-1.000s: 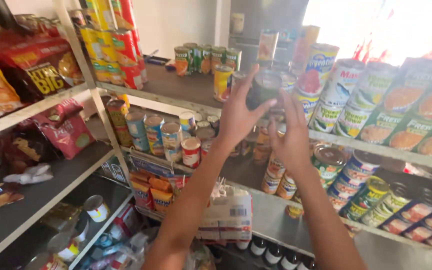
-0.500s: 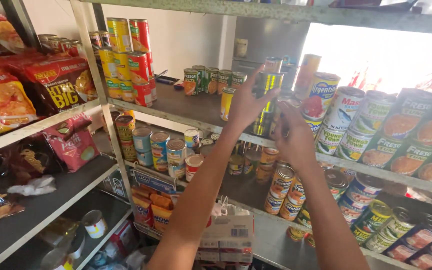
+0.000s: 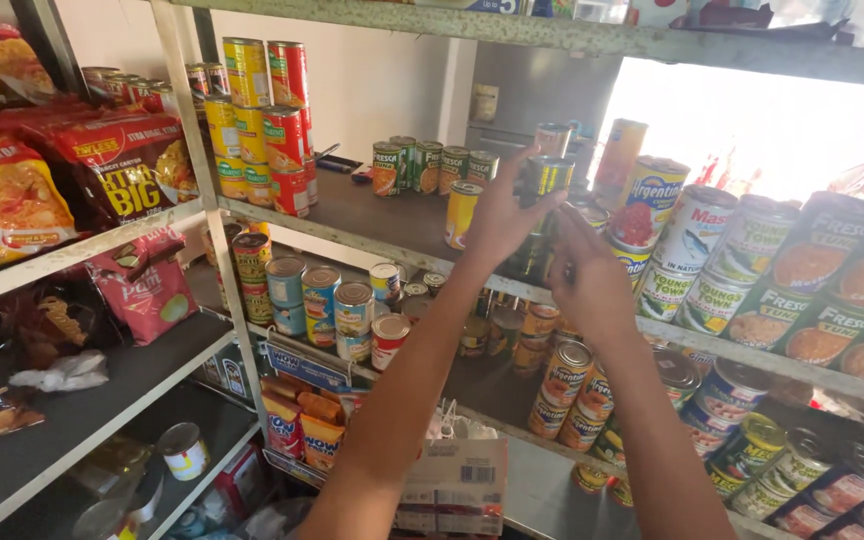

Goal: The recorder is organizing and cleaning canned goods on store shelves, moving some into a box and wiping others with a cloth.

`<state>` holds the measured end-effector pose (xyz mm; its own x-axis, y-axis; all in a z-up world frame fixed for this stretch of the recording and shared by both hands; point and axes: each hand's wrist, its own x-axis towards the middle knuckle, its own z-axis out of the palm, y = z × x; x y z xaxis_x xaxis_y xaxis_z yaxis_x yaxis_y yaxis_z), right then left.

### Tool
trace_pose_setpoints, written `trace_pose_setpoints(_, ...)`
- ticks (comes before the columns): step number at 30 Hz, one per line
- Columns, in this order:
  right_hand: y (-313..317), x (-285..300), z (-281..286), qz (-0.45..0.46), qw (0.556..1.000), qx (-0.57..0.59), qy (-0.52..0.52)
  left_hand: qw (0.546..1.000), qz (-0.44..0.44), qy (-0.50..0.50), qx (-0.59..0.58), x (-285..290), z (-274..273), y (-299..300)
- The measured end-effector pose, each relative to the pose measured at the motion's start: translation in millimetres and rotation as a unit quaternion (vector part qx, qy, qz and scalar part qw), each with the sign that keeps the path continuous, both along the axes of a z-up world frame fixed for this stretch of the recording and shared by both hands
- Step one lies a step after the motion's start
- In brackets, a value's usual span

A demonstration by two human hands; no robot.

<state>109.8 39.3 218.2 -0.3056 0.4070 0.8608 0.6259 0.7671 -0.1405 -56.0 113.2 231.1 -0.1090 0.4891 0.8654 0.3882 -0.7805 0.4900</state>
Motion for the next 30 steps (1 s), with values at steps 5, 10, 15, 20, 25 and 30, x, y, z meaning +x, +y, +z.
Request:
trace_pose_setpoints(5,-4,1,-2,-0.053,0.997,0.0,-0.061,1.0,-0.02,-0.013,0.01,0,-1,-10)
trace_pose_setpoints(10,-3,1,-4,-0.07,0.993,0.051,-0.075,1.0,-0.03,0.001,0.008,-3,-2,-5)
trace_pose_setpoints(15,-5,0,-2,-0.08,0.991,0.05,-0.097,1.0,-0.02,0.015,0.015,-5,-8,7)
trace_pose_setpoints(20,-1,2,-6,-0.101,0.989,0.019,-0.109,0.995,-0.015,0.041,-0.095,-7,-3,2)
trace_pose_setpoints(25,-8,2,-1,-0.088,0.991,-0.012,-0.104,0.995,-0.038,0.075,-0.047,-19,-15,17)
trace_pose_setpoints(30,-7,0,-3,-0.118,0.984,0.014,-0.134,0.989,-0.075,0.068,-0.111,-27,-33,27)
